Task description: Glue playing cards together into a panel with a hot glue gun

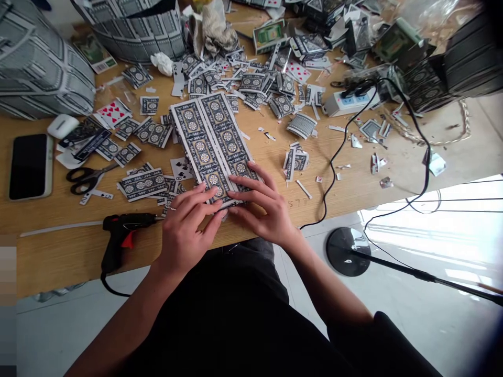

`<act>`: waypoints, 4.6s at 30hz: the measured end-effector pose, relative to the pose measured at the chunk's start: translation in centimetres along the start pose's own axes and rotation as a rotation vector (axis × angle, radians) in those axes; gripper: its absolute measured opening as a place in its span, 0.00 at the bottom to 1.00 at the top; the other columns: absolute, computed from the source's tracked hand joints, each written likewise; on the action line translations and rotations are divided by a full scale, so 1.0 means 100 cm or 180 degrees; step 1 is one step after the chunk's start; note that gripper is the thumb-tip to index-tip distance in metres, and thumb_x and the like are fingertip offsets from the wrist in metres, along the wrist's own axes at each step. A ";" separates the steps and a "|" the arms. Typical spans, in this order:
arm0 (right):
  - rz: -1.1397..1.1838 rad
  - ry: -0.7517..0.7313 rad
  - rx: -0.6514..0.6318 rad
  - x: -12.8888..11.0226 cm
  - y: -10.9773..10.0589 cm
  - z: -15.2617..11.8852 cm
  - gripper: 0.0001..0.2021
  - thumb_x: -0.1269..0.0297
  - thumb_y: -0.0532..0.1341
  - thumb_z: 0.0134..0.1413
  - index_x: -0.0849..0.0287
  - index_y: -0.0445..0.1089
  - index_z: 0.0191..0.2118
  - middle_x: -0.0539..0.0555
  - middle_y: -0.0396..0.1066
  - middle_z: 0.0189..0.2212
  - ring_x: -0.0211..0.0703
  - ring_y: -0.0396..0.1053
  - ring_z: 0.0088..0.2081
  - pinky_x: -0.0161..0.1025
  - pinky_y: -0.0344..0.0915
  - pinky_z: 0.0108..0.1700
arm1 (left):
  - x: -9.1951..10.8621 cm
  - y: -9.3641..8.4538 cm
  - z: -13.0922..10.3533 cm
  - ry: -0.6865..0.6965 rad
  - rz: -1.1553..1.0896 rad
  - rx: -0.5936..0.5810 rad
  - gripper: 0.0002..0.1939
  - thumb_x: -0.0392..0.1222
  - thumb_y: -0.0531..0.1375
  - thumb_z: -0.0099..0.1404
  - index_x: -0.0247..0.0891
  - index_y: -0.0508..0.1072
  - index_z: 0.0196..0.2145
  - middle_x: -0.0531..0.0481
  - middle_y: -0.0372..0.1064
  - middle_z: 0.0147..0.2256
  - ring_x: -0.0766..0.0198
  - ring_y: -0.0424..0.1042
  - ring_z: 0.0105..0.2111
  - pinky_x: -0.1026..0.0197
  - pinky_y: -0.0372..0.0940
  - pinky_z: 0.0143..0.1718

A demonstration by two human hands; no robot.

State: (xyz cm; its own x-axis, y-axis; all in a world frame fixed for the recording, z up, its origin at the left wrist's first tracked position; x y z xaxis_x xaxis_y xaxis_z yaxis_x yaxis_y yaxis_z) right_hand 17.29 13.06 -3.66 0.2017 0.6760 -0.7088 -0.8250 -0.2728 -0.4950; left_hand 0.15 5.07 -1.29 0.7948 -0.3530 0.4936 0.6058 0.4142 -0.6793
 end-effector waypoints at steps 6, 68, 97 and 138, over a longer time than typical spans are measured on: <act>-0.0090 0.0011 0.0024 0.000 0.001 -0.001 0.11 0.63 0.71 0.68 0.48 0.81 0.54 0.54 0.80 0.62 0.60 0.63 0.75 0.70 0.63 0.75 | 0.001 0.000 -0.002 0.0037 0.0066 0.0015 0.13 0.30 0.72 0.67 0.39 0.79 0.47 0.42 0.83 0.52 0.50 0.80 0.59 0.48 0.74 0.63; 0.1592 0.1083 -0.1088 -0.058 -0.036 -0.008 0.17 0.46 0.68 0.69 0.55 0.78 0.38 0.60 0.84 0.52 0.47 0.82 0.42 0.41 0.79 0.40 | 0.003 0.002 0.001 0.0082 0.0213 0.0102 0.09 0.35 0.72 0.69 0.42 0.77 0.45 0.45 0.84 0.50 0.51 0.82 0.56 0.48 0.75 0.58; 0.1687 0.1832 -0.1363 -0.069 -0.043 -0.017 0.18 0.48 0.69 0.70 0.53 0.65 0.36 0.54 0.85 0.37 0.43 0.80 0.33 0.39 0.74 0.34 | 0.001 0.003 0.000 0.0067 0.0216 0.0129 0.08 0.36 0.71 0.70 0.43 0.78 0.44 0.46 0.84 0.51 0.52 0.82 0.56 0.47 0.75 0.58; -0.0562 0.2625 -0.1591 -0.052 -0.044 -0.024 0.30 0.38 0.59 0.73 0.62 0.78 0.58 0.49 0.74 0.22 0.43 0.72 0.25 0.38 0.60 0.31 | 0.000 0.004 -0.002 0.0142 0.0188 0.0196 0.09 0.36 0.72 0.69 0.41 0.77 0.44 0.44 0.83 0.50 0.50 0.82 0.56 0.47 0.76 0.58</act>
State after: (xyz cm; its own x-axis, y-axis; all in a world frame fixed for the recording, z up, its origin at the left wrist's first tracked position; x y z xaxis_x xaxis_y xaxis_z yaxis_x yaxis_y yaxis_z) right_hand 21.16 9.10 0.93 0.7633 0.0964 -0.6388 -0.4672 -0.6006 -0.6489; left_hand 0.41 5.07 -1.65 0.8278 -0.3628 0.4280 0.5599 0.4857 -0.6712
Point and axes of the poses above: each hand's wrist, its own z-axis towards the middle knuckle, its own y-axis out of the palm, x = y × z, the point moved 6 cm from there along z, towards the middle knuckle
